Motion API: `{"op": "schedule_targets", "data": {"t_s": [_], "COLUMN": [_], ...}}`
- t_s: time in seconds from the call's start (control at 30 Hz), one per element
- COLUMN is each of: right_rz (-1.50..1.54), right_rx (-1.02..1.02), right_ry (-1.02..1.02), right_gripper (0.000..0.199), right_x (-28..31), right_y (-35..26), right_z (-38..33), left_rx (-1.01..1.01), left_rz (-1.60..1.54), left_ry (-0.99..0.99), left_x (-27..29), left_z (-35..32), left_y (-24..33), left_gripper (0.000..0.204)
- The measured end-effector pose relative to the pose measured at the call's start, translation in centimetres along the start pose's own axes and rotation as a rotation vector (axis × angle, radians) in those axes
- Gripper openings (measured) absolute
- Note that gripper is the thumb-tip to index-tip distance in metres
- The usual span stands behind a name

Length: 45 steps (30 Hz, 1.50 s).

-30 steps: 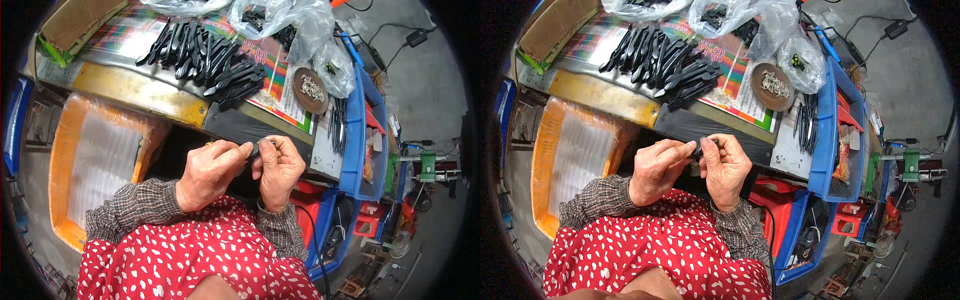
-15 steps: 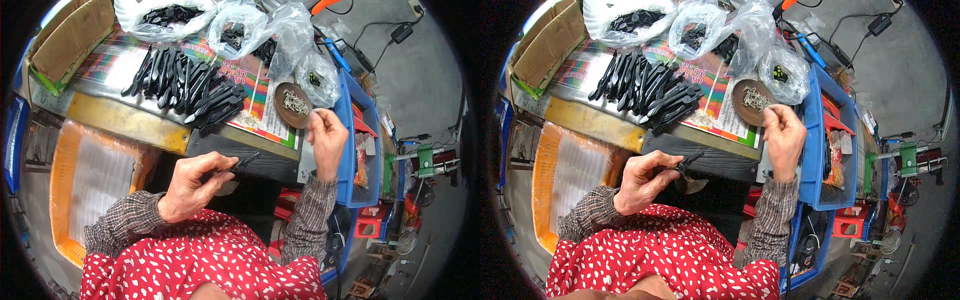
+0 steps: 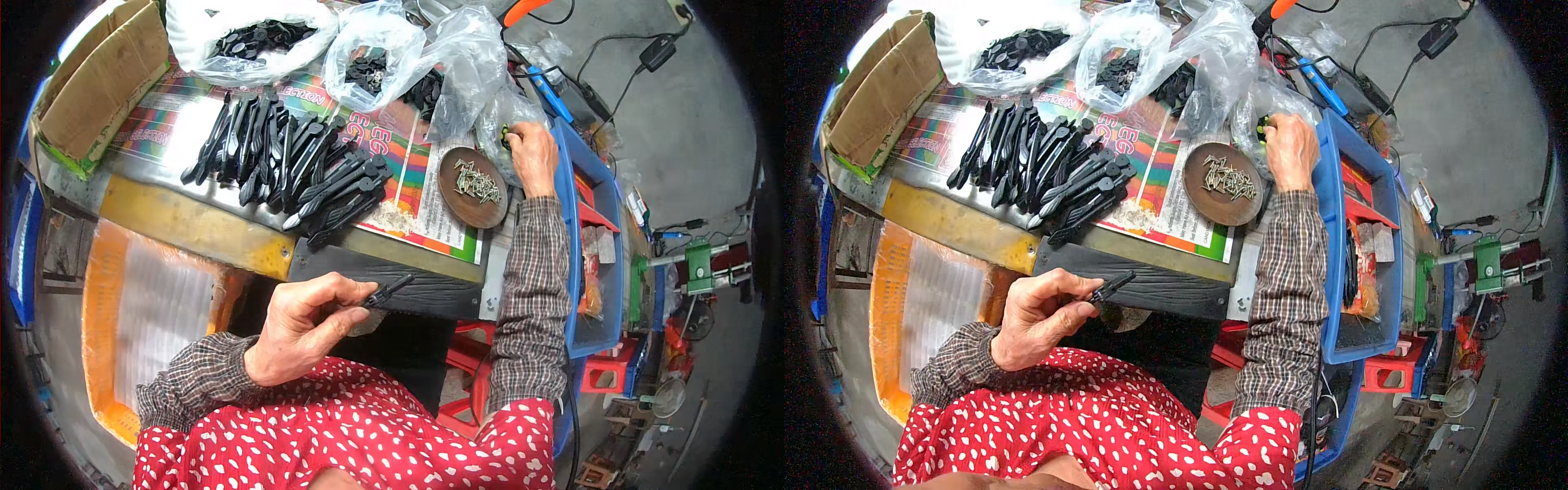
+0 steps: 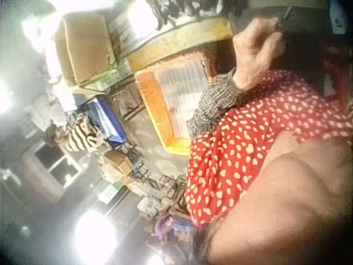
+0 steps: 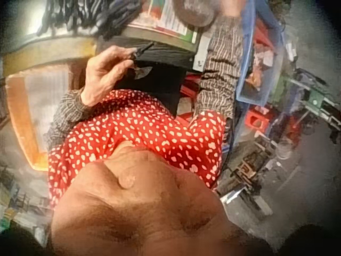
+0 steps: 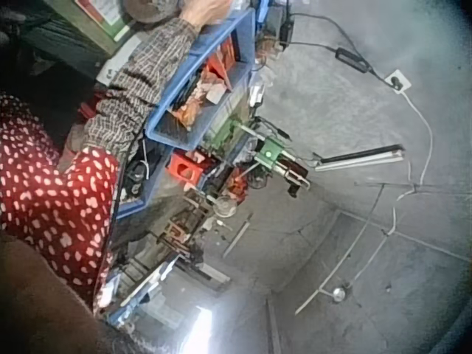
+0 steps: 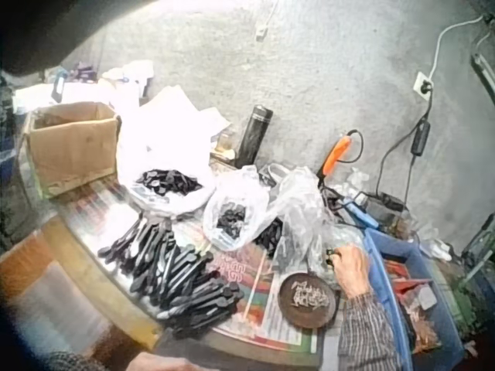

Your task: The person assembles small black plastic parts by hand, then places the assembled parts into a yellow bin.

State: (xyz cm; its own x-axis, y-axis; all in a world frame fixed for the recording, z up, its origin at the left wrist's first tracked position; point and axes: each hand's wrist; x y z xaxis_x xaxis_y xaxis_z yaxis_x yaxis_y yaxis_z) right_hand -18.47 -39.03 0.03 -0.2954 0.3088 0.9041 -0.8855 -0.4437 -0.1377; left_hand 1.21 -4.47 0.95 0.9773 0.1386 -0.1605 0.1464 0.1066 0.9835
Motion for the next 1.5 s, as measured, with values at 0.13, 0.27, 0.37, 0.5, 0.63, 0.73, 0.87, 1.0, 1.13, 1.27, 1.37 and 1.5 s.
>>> {"op": "schedule_targets", "data": {"t_s": [0.13,0.27,0.37,0.5,0.63,0.73,0.87,1.0,1.13,1.27,1.37,1.5], "right_rz": [-0.088,-0.102,-0.081,0.007,0.171,0.395,0.853,1.069,1.232,1.387,1.412,1.359], "right_rx": [-0.107,-0.134,-0.083,-0.122,-0.102,-0.118,-0.239,-0.266,-0.280,-0.286,-0.260,-0.227], "right_ry": [-0.133,-0.120,-0.088,-0.076,0.069,0.087,-0.073,-0.254,-0.388,-0.494,-0.501,-0.459], "right_gripper": [0.020,0.020,0.020,0.021,0.020,0.016,0.011,0.012,0.015,0.018,0.020,0.019], "right_x": [-2.1,-3.7,-3.5,-2.1,0.3,2.8,7.0,9.6,10.5,10.2,10.2,9.8], "right_y": [0.4,0.9,0.7,1.1,-0.5,-2.5,-7.8,-11.7,-13.7,-15.0,-15.7,-15.9], "right_z": [0.8,1.1,1.1,0.9,-0.5,-2.7,-7.9,-14.5,-19.2,-21.7,-22.3,-22.9], "left_rx": [0.023,0.006,0.015,0.023,-0.003,0.043,0.229,0.253,0.258,0.280,0.287,0.276], "left_rz": [-0.021,0.000,-0.010,-0.072,-0.134,-0.240,-0.433,-0.477,-0.560,-0.602,-0.595,-0.595], "left_ry": [-0.003,-0.016,-0.019,-0.026,-0.005,0.008,0.032,0.052,0.033,0.048,0.058,0.060], "left_x": [0.0,0.2,0.3,0.2,0.1,0.1,0.5,0.5,0.3,0.1,0.1,0.2], "left_z": [-0.1,0.1,0.1,0.1,-0.3,-0.8,-1.0,-1.2,-1.3,-1.9,-2.4,-2.7], "left_y": [0.2,0.1,0.2,0.2,-0.3,-0.4,0.2,0.2,0.0,-0.2,-0.4,-0.4], "left_gripper": [0.014,0.015,0.015,0.017,0.022,0.022,0.018,0.016,0.015,0.015,0.015,0.014]}}
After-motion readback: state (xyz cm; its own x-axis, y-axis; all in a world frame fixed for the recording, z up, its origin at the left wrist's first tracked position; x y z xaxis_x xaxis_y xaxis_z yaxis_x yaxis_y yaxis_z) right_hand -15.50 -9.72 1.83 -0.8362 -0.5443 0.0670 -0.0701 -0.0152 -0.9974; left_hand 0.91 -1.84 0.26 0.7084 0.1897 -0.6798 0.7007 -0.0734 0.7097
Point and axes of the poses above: each hand's wrist, its own z-axis towards the middle knuckle, its own x-axis out of the back of the hand, y = z × x, and after that the axes turned 9 degrees about -x, right-handed
